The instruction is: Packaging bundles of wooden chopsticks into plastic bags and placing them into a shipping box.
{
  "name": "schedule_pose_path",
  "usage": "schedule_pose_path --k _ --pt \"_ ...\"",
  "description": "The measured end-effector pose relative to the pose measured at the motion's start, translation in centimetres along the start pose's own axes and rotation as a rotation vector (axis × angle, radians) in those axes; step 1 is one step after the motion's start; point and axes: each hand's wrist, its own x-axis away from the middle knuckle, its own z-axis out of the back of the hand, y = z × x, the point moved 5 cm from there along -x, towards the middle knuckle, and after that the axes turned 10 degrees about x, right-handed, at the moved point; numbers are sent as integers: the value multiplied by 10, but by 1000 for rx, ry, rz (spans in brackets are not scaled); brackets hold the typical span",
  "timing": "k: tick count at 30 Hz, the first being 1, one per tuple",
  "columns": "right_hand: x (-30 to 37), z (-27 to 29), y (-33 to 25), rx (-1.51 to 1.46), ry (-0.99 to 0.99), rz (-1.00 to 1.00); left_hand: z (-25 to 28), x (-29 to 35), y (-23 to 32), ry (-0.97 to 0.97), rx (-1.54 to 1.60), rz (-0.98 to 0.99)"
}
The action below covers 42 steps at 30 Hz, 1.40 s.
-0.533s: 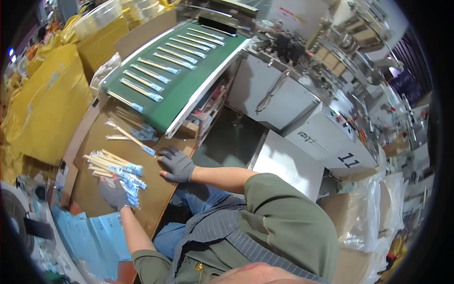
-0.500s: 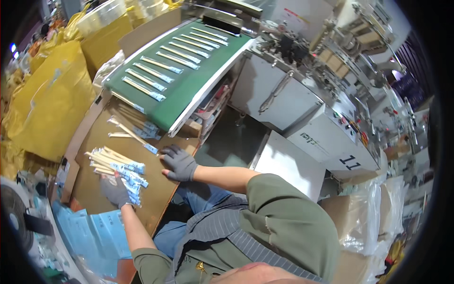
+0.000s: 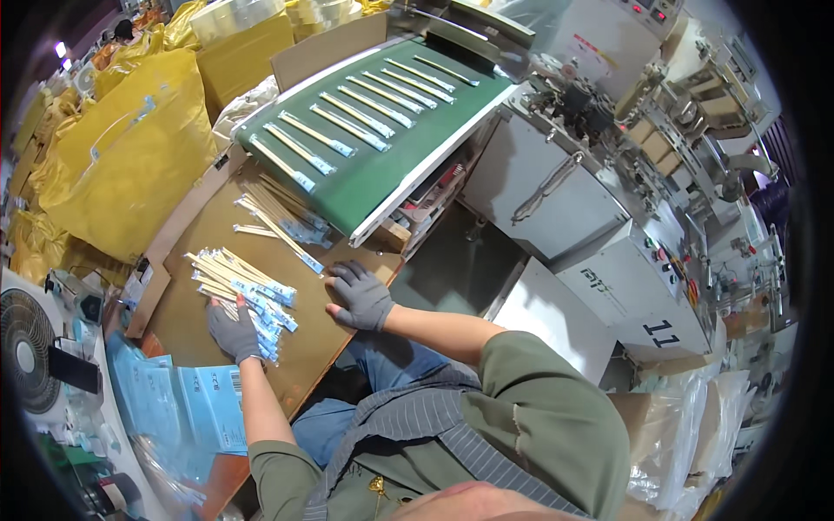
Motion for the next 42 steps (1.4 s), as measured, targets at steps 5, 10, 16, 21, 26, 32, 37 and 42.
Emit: schedule_pose_path --k 5,10,16,21,26,32,37,42 --pt "0 5 -1 17 24 -3 0 1 2 9 8 -46" --pt "0 8 4 -202 -70 -47 -3 0 -1 -13 27 -44" --pt "-83 114 29 -222 269 338 8 3 6 -32 58 -17" --pt "-172 142 202 287 440 -63 4 4 3 -42 63 21" --pt "-196 176 340 511 100 -792 1 3 9 -27 6 -6" --pt "-238 82 183 164 -242 -160 11 12 -7 20 35 -13" --pt "-211 37 54 234 -209 135 -1 3 6 58 -48 -95" --pt "-213 -50 -16 328 -225 -14 5 -6 18 14 148 177"
